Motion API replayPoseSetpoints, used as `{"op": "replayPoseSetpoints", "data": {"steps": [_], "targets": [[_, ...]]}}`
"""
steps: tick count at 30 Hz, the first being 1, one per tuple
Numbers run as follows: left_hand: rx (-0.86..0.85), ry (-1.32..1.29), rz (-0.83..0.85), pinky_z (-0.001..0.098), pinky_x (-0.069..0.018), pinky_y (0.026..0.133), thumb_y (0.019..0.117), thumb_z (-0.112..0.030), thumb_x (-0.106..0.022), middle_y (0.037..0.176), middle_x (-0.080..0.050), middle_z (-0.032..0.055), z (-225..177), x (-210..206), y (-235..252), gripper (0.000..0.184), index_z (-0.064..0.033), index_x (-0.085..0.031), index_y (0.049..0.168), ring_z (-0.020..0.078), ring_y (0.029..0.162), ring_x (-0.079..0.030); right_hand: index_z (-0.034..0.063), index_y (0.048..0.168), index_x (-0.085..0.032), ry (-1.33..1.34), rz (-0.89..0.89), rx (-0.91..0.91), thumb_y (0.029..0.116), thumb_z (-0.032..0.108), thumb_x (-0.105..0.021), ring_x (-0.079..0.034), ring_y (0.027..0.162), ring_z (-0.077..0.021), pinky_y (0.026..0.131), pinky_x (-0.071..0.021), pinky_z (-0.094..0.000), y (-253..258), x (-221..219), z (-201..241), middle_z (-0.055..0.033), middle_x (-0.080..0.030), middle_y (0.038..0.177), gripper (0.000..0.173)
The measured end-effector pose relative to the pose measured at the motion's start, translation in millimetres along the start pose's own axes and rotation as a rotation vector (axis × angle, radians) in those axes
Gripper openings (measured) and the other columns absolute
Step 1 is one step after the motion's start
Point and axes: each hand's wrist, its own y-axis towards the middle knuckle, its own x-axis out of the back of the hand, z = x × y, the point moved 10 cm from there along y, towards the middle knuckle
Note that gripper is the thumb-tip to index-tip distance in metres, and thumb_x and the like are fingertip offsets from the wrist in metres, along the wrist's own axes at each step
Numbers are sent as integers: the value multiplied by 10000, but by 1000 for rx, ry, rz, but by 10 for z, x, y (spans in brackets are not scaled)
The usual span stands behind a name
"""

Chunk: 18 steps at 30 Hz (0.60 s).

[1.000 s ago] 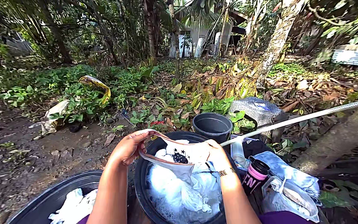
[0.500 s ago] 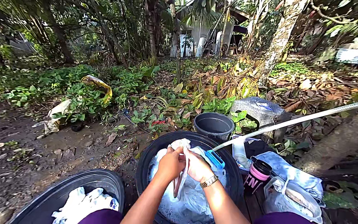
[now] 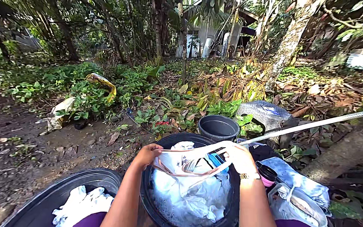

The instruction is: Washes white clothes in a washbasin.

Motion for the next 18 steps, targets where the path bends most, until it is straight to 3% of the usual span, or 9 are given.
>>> {"op": "replayPoseSetpoints", "data": {"steps": [3,6,8,11,13,14,16,17,18], "targets": [[-20,-5,-77,299,-514,712,1006,-133,-668,920,-655,83,36,125,46,195,-18,-658,1163,107,739,-591,-18,1198,-655,-76,-36,33,1060,65,-523,-552,586,-87,574,-509,-259,15,154,20,-42,-608,776,208],[-46,46,111,303,-524,646,890,17,-733,881,-578,59,21,72,12,389,-35,-618,1259,127,695,-569,0,1239,-638,-128,-91,41,1070,121,-542,-518,587,-97,570,-491,-274,1,196,14,-36,-552,773,229],[-98,159,243,293,-545,670,793,142,-690,889,-578,37,-26,34,-51,374,-33,-629,1118,118,732,-586,-5,1200,-649,-166,-134,76,1064,133,-558,-458,538,-78,517,-431,-245,11,256,43,-18,-513,732,214],[-67,577,108,430,-496,767,877,91,-638,869,-659,109,-94,100,-89,116,-4,-698,905,207,804,-607,-6,1042,-630,-166,-178,138,992,62,-645,-356,473,-49,449,-329,-222,28,373,121,0,-498,696,85],[-1,746,-74,555,-472,972,942,-7,-601,1082,-681,225,-92,163,-66,131,22,-729,930,365,1090,-628,14,1093,-597,-115,-131,118,941,-25,-666,-328,441,-33,405,-272,-204,-2,359,147,3,-523,691,171],[19,778,-149,569,-436,1066,952,-26,-606,1236,-639,260,-72,187,-48,154,21,-747,993,413,1246,-562,17,1112,-592,-115,-92,129,925,-58,-659,-330,425,-19,389,-264,-192,-15,325,160,12,-533,673,212],[58,827,-233,586,-440,1082,931,-24,-633,1485,-477,256,14,196,-12,260,-56,-751,1159,465,1398,-417,5,1003,-668,-273,-17,174,928,-64,-631,-371,452,-21,420,-311,-197,-20,242,156,11,-591,688,109],[101,868,-223,612,-477,1035,907,-31,-659,1595,-351,233,92,173,8,398,-138,-715,1287,496,1429,-361,12,956,-716,-452,0,174,929,-54,-623,-441,526,-62,496,-379,-245,-4,208,123,-15,-625,735,118],[152,892,-185,648,-488,999,893,-63,-705,1669,-213,218,202,130,42,514,-193,-654,1387,532,1447,-310,14,962,-753,-635,15,138,937,-43,-622,-567,704,-157,667,-473,-353,24,177,55,-87,-691,854,145]]}}
